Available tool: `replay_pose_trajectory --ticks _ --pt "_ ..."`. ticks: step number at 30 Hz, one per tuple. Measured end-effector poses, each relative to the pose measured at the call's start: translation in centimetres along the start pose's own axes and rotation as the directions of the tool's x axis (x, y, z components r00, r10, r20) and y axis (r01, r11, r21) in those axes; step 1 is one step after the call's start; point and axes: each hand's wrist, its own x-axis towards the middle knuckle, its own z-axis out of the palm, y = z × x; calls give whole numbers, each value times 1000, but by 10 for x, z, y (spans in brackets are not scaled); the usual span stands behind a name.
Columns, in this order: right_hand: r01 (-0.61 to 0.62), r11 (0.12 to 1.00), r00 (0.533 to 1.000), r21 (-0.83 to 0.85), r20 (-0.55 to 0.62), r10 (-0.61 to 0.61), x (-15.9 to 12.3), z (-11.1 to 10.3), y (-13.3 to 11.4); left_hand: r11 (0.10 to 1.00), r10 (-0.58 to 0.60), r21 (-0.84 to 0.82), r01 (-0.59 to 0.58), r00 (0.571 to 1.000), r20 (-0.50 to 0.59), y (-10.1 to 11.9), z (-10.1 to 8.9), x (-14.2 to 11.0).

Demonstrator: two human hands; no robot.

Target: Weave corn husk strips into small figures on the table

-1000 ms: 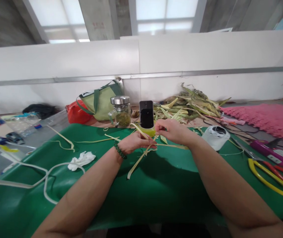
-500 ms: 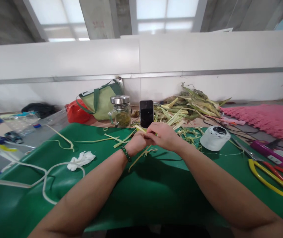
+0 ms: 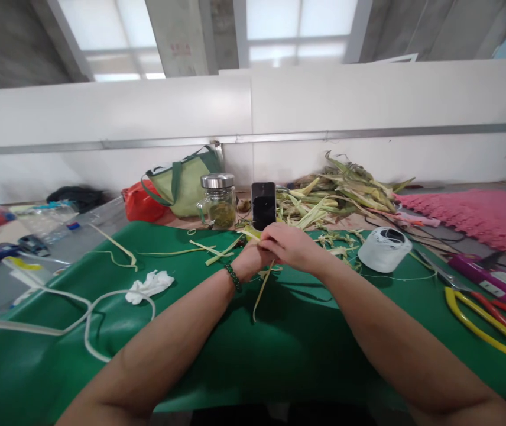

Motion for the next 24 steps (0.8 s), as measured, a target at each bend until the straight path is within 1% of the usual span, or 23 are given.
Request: replay_pose_trajectory --ticks 2,3,5,6,7,9,11,12,14,15,16,17,18,19,20,22,23,24 --pt "-110 994 990 15 87 108 -2 -13 7 990 -93 -101 97 995 41 10 -6 -2" --pt "-140 990 980 21 142 136 -4 -19 12 971 -157 -173 165 986 63 15 -10 -3" --pt "-135 989 965 65 236 116 -8 -29 21 911 -269 -296 286 958 99 24 -20 -4" --pt "-115 988 963 98 256 87 -9 -32 24 891 -297 -325 318 948 116 28 -24 -5" --pt "-95 987 966 127 250 61 -9 -33 27 881 -309 -332 339 941 140 31 -27 -6" --pt "-54 988 979 143 203 24 -8 -33 31 868 -323 -326 374 925 202 34 -30 -7" --pt "23 995 989 97 141 -37 -5 -30 32 847 -344 -336 411 907 243 36 -30 -8" --pt "68 996 994 61 87 -73 -3 -29 32 834 -356 -355 423 903 240 37 -30 -9" --pt "122 992 990 -11 -69 -122 0 -27 31 812 -369 -409 417 909 194 38 -30 -8" --pt "113 993 981 -39 -155 -118 0 -27 29 803 -372 -438 405 914 163 38 -31 -8" --pt "76 996 970 -55 -228 -86 -1 -27 28 796 -373 -461 391 918 134 39 -31 -8" --pt "25 998 964 -50 -262 -37 -1 -28 26 792 -375 -478 381 920 112 40 -32 -8" --pt "-25 999 970 -30 -244 17 -3 -28 23 789 -376 -489 372 922 94 41 -33 -7" --pt "-63 998 983 -3 -171 62 -4 -29 20 789 -376 -495 364 923 80 43 -34 -7" --pt "-83 996 994 26 -66 84 -5 -28 17 792 -372 -498 354 926 67 43 -35 -7" --pt "-66 994 989 85 138 54 -6 -25 11 801 -359 -500 330 932 40 44 -36 -7" --pt "-42 994 981 102 193 21 -5 -23 9 806 -350 -501 315 937 26 44 -36 -7" --pt "-21 995 979 99 206 0 -5 -20 6 811 -341 -503 301 940 13 44 -36 -7"
